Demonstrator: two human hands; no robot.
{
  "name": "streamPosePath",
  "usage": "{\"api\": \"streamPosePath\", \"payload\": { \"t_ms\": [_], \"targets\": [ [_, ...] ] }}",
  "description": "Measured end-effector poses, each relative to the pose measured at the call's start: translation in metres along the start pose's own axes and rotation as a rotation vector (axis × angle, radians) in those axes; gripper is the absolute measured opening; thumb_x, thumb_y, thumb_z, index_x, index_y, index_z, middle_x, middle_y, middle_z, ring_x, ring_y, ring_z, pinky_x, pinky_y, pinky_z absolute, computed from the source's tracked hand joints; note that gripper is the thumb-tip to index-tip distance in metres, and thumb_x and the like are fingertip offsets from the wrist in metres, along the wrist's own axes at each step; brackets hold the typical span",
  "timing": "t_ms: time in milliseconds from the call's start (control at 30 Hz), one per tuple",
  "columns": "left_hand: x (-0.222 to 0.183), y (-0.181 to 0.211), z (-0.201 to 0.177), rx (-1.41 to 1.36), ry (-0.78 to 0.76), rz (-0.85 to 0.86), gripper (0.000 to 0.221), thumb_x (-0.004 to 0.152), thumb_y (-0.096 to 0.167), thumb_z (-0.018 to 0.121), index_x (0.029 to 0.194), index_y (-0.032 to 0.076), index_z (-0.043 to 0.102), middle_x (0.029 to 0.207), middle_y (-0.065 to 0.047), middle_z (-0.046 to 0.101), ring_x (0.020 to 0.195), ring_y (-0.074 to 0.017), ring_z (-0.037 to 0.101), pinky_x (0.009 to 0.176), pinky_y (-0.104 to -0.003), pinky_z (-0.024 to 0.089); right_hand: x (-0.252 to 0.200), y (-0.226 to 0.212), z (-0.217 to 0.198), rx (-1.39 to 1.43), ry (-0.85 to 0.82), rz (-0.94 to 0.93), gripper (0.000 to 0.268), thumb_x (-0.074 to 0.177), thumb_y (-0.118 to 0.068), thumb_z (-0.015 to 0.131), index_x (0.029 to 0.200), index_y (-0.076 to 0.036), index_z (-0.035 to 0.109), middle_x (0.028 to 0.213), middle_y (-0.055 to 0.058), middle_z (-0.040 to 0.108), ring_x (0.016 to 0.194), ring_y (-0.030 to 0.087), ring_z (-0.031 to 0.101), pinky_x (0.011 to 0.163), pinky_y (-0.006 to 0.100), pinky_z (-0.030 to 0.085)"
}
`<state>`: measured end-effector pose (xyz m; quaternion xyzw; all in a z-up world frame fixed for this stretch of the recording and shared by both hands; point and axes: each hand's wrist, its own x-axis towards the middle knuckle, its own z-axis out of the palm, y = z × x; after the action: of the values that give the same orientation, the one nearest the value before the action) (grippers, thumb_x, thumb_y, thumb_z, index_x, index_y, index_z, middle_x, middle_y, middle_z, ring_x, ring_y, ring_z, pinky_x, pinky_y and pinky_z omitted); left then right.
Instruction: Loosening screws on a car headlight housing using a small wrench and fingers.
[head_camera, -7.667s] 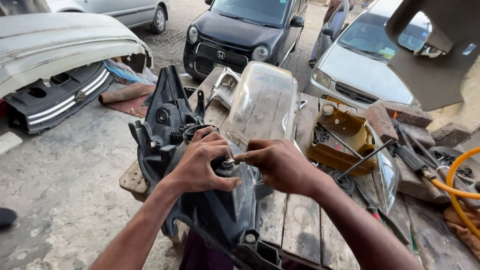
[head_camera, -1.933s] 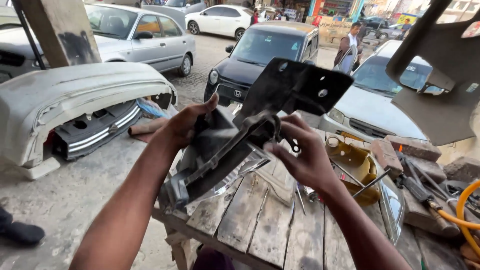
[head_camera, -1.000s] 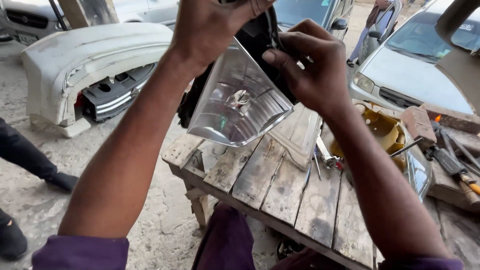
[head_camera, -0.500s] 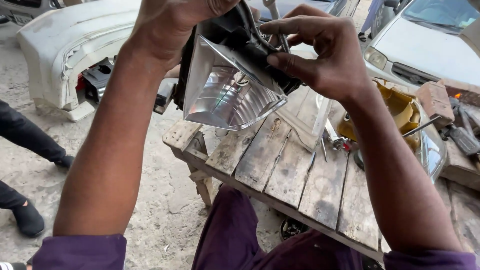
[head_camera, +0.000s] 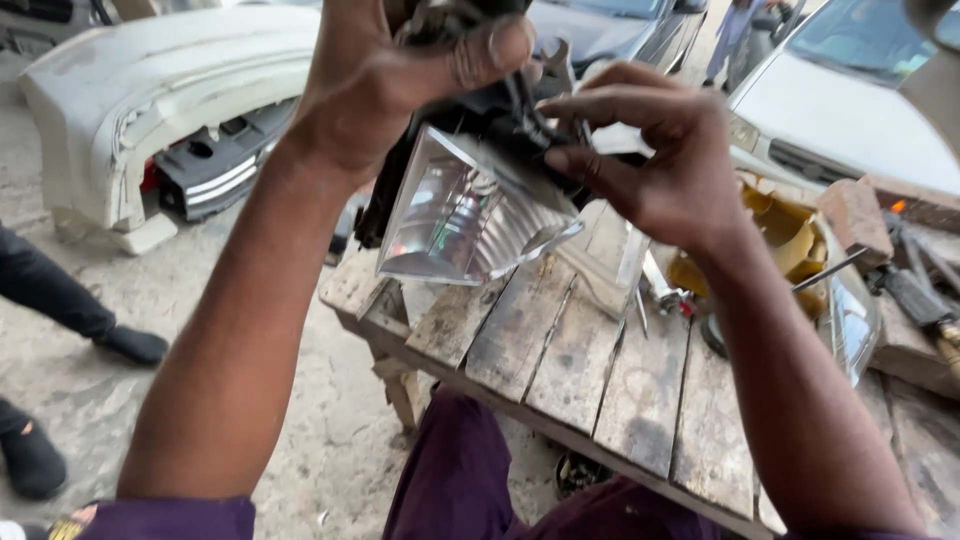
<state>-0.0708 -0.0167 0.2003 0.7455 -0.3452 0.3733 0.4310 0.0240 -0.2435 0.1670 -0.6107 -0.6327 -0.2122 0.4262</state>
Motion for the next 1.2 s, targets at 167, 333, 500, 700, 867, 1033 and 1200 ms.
{"api": "streamPosePath", "payload": {
  "t_ms": [167,333,500,700,867,1033,1200],
  "targets": [
    [0.004,0.007,0.004,-0.05,-0.052,-0.054,0.025,0.098,0.037,0.072,0.102,0.012,0.066,0.101,-0.004,0.074,0.096,-0.019,0.077,0.09,-0.032,0.063,-0.003,-0.005,0.0,-0.02,0.025,0.035,0.029,0.095,-0.016,0.077,0.117,0.002,0.072,0.105,0.013,0.07,0.091,0.02,0.065,0.077,0.029,0.055],
    [0.001,0.0,0.008,-0.108,0.035,-0.164,0.042,0.085,0.037,0.083,0.107,0.012,0.057,0.103,-0.004,0.068,0.092,-0.0177,0.066,0.084,-0.029,0.056,-0.011,-0.015,0.001,-0.146,0.08,0.054,0.025,0.095,-0.017,0.077,0.115,-0.003,0.072,0.105,0.012,0.07,0.093,0.02,0.066,0.081,0.03,0.059],
    [0.003,0.005,0.012,-0.16,0.039,-0.189,0.044,0.081,0.033,0.084,0.108,0.01,0.058,0.103,-0.006,0.068,0.092,-0.0187,0.068,0.083,-0.027,0.058,-0.016,-0.017,0.004,-0.19,0.137,0.013,0.017,0.093,-0.008,0.079,0.109,-0.004,0.075,0.096,0.009,0.068,0.084,0.017,0.062,0.071,0.028,0.052],
    [0.003,0.004,0.015,-0.138,0.048,-0.226,0.046,0.077,0.035,0.085,0.106,0.011,0.059,0.102,-0.006,0.071,0.093,-0.0205,0.072,0.085,-0.03,0.061,-0.019,-0.023,0.004,-0.24,0.189,-0.024,0.016,0.091,-0.009,0.079,0.106,-0.002,0.075,0.092,0.009,0.065,0.08,0.018,0.061,0.067,0.029,0.049],
    [0.003,0.009,0.016,-0.137,0.069,-0.275,0.043,0.075,0.035,0.086,0.102,0.012,0.06,0.1,-0.006,0.073,0.091,-0.0197,0.073,0.085,-0.03,0.062,-0.044,-0.02,0.019,-0.467,0.355,-0.18,0.011,0.09,-0.005,0.08,0.092,-0.001,0.07,0.083,0.012,0.064,0.067,0.018,0.057,0.054,0.027,0.044],
    [0.002,0.009,0.02,-0.157,0.081,-0.233,0.039,0.078,0.03,0.085,0.104,0.012,0.061,0.101,-0.005,0.073,0.093,-0.0186,0.075,0.085,-0.027,0.065,-0.075,-0.016,0.052,-0.697,0.471,-0.278,0.018,0.09,-0.013,0.083,0.105,-0.011,0.074,0.086,0.007,0.066,0.057,0.007,0.049,0.044,0.02,0.032],
    [0.002,0.01,0.027,-0.159,0.087,-0.269,0.043,0.076,0.032,0.086,0.105,0.01,0.061,0.1,-0.006,0.072,0.091,-0.0186,0.074,0.081,-0.027,0.064,-0.071,-0.021,0.061,-0.739,0.405,-0.21,0.035,0.09,-0.015,0.089,0.119,-0.009,0.07,0.096,0.01,0.061,0.063,0.013,0.058,0.053,0.027,0.047]
  ]
}}
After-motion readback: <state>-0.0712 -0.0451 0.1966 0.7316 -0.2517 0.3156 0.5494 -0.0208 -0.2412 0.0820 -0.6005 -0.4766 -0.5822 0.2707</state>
